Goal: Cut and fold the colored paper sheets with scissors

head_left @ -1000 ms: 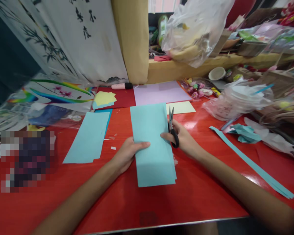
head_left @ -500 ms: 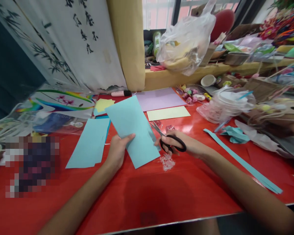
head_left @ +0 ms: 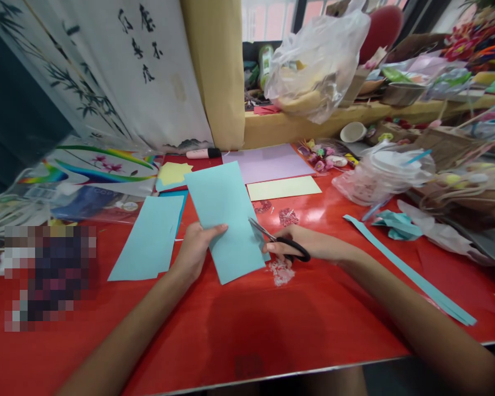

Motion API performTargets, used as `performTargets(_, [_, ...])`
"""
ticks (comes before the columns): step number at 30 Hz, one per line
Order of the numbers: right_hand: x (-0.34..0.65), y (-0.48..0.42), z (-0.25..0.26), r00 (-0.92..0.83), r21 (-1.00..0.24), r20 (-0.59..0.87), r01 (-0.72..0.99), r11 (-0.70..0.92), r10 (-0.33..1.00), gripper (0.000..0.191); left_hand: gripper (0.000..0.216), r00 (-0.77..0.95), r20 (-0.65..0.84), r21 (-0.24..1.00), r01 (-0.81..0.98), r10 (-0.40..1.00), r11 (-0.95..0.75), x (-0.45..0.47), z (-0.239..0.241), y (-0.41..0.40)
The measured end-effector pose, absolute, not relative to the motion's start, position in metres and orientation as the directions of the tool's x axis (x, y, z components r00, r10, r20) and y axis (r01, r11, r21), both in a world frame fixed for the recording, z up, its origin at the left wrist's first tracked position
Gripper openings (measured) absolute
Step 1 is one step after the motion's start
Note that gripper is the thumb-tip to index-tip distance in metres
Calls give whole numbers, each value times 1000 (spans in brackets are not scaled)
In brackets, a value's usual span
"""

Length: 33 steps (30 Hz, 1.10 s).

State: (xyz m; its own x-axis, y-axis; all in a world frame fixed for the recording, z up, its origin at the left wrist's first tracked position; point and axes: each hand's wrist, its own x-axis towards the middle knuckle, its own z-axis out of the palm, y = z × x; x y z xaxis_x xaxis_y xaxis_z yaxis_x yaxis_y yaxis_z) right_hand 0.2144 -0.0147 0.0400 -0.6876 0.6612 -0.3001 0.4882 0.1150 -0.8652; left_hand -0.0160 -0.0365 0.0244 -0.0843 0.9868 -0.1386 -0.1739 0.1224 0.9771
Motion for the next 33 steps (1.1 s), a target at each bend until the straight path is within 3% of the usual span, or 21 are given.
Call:
performTargets(4, [216,-14,41,-687,-865,-281,484,132,670,45,35,-91,-70,986,-159,993,55,-17,28,-39])
performTargets(7, [215,-15,42,-712,-881,-274,455,127,646,43,34,-70,-100,987,-135,993,90,-14,28,-41])
performTargets(19, [201,-27,47,-622,-938,-248,347,-22,743,38,36,-22,-172,970,-179,985,165,3,34,-58])
performTargets(33, [193,-34,48,-615,-969,-246,164,-183,749,30,29,-66,-116,989,-99,991,109,9,34,-65])
